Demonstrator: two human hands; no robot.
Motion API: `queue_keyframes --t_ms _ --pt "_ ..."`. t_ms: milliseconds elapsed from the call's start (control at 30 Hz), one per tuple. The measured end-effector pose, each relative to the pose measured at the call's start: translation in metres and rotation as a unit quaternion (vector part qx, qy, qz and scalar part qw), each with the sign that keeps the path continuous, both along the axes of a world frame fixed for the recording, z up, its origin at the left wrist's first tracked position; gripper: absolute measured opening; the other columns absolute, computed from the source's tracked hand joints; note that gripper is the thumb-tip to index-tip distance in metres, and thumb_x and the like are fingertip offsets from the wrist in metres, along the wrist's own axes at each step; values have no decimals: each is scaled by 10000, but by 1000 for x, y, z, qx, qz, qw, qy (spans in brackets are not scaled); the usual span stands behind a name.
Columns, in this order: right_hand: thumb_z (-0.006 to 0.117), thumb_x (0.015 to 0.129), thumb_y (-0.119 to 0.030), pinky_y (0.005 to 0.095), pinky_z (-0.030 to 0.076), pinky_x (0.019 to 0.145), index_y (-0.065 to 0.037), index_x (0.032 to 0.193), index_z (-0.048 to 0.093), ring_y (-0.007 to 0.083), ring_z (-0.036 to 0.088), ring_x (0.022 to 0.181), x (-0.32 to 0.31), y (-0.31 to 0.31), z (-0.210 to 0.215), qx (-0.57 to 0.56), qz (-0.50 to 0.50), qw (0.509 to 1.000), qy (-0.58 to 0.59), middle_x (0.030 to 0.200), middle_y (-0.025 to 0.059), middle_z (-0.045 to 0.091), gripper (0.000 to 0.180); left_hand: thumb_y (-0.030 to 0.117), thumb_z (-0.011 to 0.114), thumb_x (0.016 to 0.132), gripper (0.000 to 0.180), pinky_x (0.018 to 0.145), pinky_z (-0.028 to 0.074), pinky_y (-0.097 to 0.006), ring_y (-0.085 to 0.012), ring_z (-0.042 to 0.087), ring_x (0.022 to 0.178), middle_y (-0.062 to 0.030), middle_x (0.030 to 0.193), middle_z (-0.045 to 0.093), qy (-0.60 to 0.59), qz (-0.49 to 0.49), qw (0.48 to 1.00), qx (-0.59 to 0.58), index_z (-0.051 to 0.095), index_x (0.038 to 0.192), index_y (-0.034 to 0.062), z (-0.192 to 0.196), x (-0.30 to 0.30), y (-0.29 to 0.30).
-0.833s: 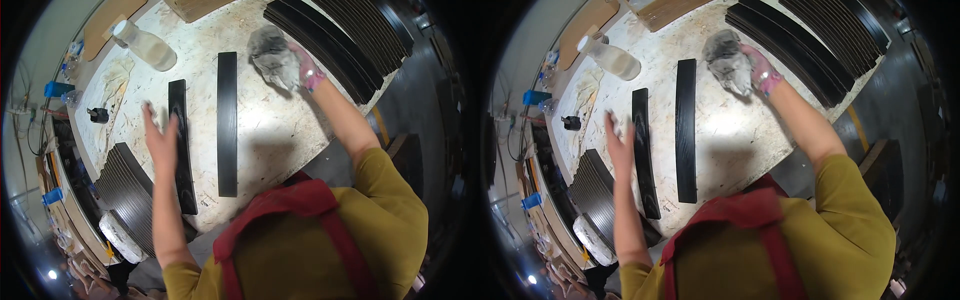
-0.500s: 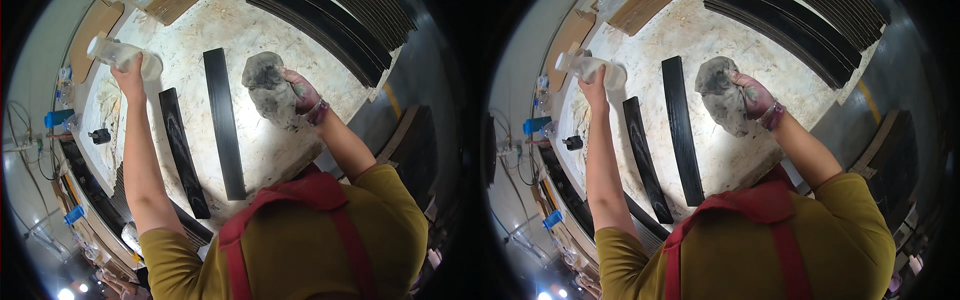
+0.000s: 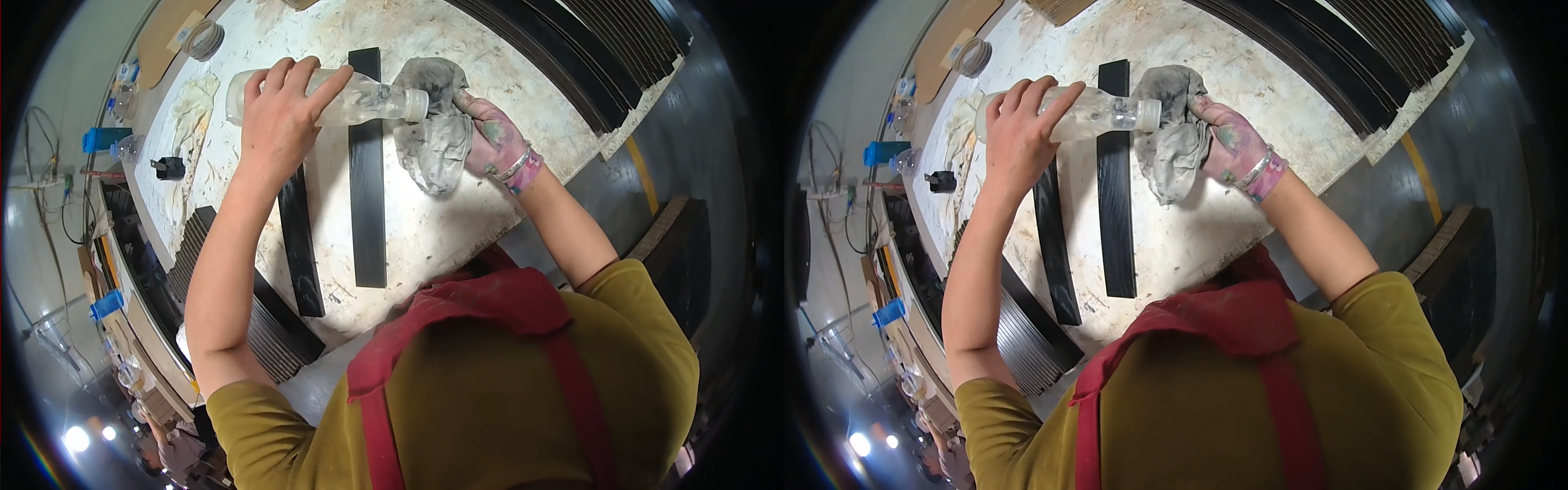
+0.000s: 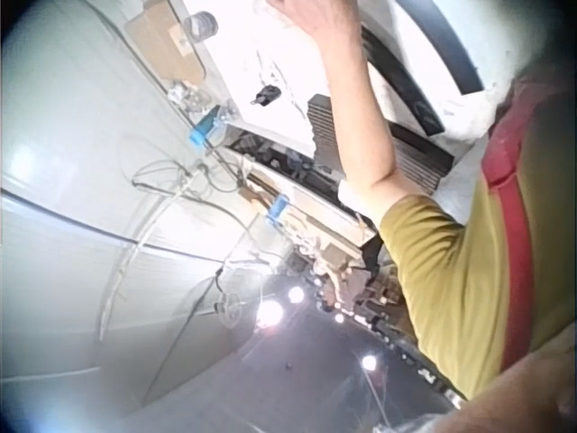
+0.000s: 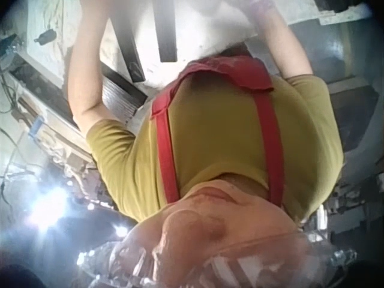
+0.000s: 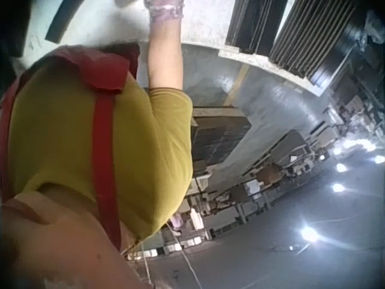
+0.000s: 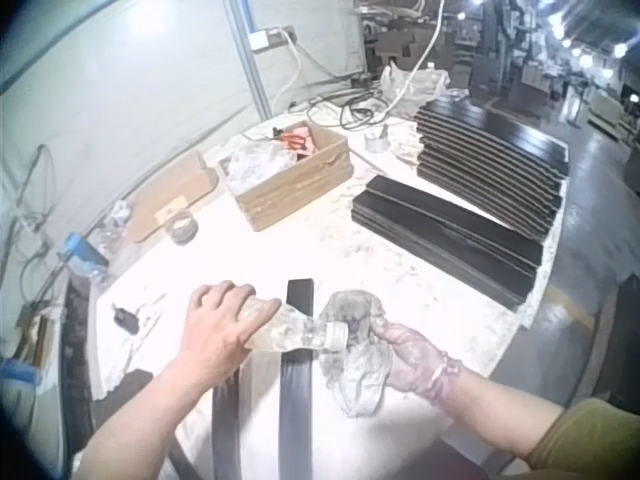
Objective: The person wipes dark rectangular panels with a cloth and a liquid from a plastic bottle on a wooden worktable.
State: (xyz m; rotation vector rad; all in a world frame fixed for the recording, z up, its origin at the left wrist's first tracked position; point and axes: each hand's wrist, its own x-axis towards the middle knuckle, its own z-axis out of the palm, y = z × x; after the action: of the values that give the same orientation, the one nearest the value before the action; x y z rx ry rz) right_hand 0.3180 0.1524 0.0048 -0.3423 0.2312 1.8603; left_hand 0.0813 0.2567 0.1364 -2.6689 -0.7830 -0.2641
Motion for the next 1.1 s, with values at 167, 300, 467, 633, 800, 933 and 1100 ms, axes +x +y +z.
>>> queue_keyframes --t_ms 167,300,467,633,800,933,1100 --pt "445 934 -110 524 467 940 -68 1166 460 347 592 1042 -7 -21 2 34 -11 999 30 1150 177 570 236 -16 621 691 594 885 372 -404 -230 522 1053 -26 1068 571 37 -25 998 52 547 1194 291 17 6 -14" --pt "380 960 -169 530 436 971 -24 1250 425 380 570 1070 -8 -27 8 -16 12 998 58 1185 221 553 327 -32 652 627 672 901 369 -396 -218 524 1070 -6 1076 580 50 -30 998 40 553 1208 291 26 12 -27" --pt "370 947 -196 487 369 1044 37 1292 397 361 511 1159 -1 -35 -6 31 46 996 71 1253 239 507 418 -15 610 693 537 878 378 -405 -220 532 1009 -16 983 560 47 -24 998 45 559 1150 262 33 8 -30" --pt "354 964 -157 489 427 991 -62 1261 427 321 563 1099 -10 -31 -7 -36 48 998 37 1209 172 549 320 -26 602 684 525 865 384 -409 -222 531 995 -20 965 559 64 -10 997 45 568 1129 250 29 6 -22" --pt "353 962 -148 485 436 986 -57 1245 442 323 577 1075 -1 -11 -1 -32 41 998 22 1177 171 570 310 -24 634 624 595 889 371 -401 -243 522 1065 -26 1057 573 57 -4 998 6 577 1142 263 13 -1 -5" --pt "389 946 -164 460 452 972 -33 1203 471 300 599 1041 -1 13 0 80 36 994 68 1162 168 586 300 13 685 634 562 902 384 -472 -281 515 1078 -48 1104 556 -52 7 996 -74 574 1141 229 -10 -4 16" --pt "352 933 -283 443 437 982 -17 1207 488 298 575 1086 35 33 23 92 0 996 4 1166 180 585 405 117 757 627 599 957 402 -384 -300 526 1088 -127 1140 575 -220 55 967 -116 542 1186 132 -25 0 85"
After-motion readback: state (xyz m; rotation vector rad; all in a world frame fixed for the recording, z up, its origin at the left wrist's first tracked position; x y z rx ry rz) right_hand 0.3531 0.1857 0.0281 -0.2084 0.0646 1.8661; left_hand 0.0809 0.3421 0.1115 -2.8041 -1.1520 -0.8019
